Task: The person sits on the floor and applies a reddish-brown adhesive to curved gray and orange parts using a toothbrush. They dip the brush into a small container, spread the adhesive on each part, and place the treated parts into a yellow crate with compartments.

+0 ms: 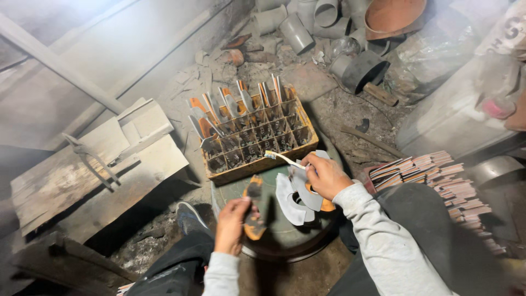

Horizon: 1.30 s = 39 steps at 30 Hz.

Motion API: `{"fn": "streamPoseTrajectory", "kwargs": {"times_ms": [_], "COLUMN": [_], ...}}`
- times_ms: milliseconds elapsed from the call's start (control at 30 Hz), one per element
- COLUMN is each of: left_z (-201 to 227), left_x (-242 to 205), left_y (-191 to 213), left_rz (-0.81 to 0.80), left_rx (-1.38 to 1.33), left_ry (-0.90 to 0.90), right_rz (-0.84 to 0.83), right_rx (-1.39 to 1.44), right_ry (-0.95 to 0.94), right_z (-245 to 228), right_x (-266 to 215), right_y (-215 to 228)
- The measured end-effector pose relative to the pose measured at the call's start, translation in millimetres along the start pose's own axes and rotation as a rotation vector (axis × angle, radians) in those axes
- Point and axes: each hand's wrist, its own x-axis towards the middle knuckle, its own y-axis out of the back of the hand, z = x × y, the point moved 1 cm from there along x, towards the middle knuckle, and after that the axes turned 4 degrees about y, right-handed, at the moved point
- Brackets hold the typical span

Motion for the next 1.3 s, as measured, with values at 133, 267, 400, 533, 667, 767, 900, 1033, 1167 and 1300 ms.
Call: {"fn": "streamPoseTrajectory", "kwargs": {"times_ms": [133, 267, 400, 533, 667, 767, 900, 1033, 1167, 1300], "left_z": [48.2, 57.4, 51.3, 43.7, 48.1, 53.9, 56.4, 56.4, 56.4, 55.6], "left_x": [-34.0, -60.8, -61.7, -61.4, -65.1, -66.1, -66.6, -65.7, -66.2, -65.1], "left_y": [55.1, 110.0, 150.3, 160.8, 155.0, 148.4, 143.5, 139.6, 138.0, 136.1], "left_rz": [0.196, 0.399, 0.351, 0.361, 0.35, 0.329, 0.318, 0.352, 0.436, 0.447], "left_rx": [-0.046, -0.079, -0.358, -0.322, -0.408, -0.389, -0.357, -0.291, -0.296, -0.256], "left_ry": [-0.171, -0.344, -0.294, -0.34, -0.378, -0.447, -0.452, -0.5, -0.507, -0.499], "right_rz": [-0.022, -0.112, -0.271, -0.344, -0.364, -0.386, -0.402, -0.383, -0.372, -0.318], "right_rx": [-0.055, -0.229, -0.321, -0.396, -0.42, -0.451, -0.468, -0.381, -0.313, -0.268], "right_ry": [0.103, 0.185, 0.068, 0.061, 0.085, 0.051, 0.048, -0.006, -0.106, -0.083], "right_z": [3.1, -2.4, -9.3, -15.3, -20.4, -22.6, -25.0, -19.9, -4.0, 14.4], "right_x": [-4.1, -15.4, -20.2, -18.7, -15.9, -16.1, -14.7, -11.7, -12.3, -22.0], "right_y": [-49.6, -105.8, -139.7, -152.7, -159.5, -164.4, -166.2, -160.8, -154.3, -144.4]}}
